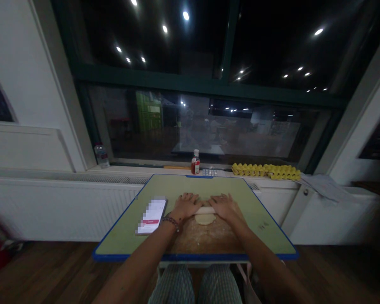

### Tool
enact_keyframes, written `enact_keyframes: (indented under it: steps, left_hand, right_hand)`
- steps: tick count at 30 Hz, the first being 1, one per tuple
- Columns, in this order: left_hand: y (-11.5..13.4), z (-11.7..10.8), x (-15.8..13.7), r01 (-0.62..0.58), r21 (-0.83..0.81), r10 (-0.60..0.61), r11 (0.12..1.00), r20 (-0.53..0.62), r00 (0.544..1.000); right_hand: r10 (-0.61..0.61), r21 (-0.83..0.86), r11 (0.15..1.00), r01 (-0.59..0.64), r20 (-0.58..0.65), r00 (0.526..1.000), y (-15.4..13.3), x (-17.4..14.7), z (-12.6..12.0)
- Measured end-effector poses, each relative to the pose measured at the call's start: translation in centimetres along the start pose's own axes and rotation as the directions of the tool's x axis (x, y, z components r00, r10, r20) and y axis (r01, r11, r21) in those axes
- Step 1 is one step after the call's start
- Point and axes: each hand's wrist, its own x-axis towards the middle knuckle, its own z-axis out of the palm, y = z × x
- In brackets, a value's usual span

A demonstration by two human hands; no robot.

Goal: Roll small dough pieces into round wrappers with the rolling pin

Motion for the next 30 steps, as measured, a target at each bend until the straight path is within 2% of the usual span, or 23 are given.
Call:
enact_keyframes:
  steps: [5, 10, 14, 22, 24, 26, 30]
  left_hand:
    - [0.4, -0.4, -1.4, -0.053, 0.021, 0.053, 0.998, 0.01, 0.999]
    - [0.4, -0.5, -2.5, -0.129, -0.035, 0.129, 0.991, -0.005, 0.992]
    - [0.4, -0.5, -3.3, -0.182, -0.058, 0.18, 0.982, -0.039, 0.983]
    - [0.6, 0.1, -4.4, -0.284, -0.071, 0.273, 0.956, -0.141, 0.952]
    - [0.6, 0.5, -4.0, -0.257, -0.063, 0.243, 0.964, -0.173, 0.954]
    - [0.7, 0.6, -3.2, -0.172, -0.056, 0.16, 0.983, -0.175, 0.972]
    - [0.9, 0.3, -1.4, 0.072, -0.061, -0.074, 0.996, -0.046, 0.996]
  right_hand:
    - [0.01, 0.018, 1.0, -0.01, -0.019, 1.0, -0.5, -2.4, -1.0]
    - [-0.029, -0.001, 1.0, 0.029, -0.024, 0.999, -0.6, -4.4, -1.7]
    - [-0.014, 0.015, 1.0, 0.015, -0.035, 0.999, -1.0, -5.4, -2.1]
    - [-0.064, 0.061, 0.996, 0.072, -0.112, 0.992, -0.8, -5.9, -0.8]
    - [-0.068, 0.067, 0.995, 0.075, -0.11, 0.992, -0.8, -5.6, -1.3]
    - [-0.08, 0.049, 0.995, 0.084, -0.081, 0.994, -1.1, -5.1, -2.1]
    - [-0.034, -0.002, 0.999, 0.034, -0.02, 0.999, -1.8, -4.1, -3.0]
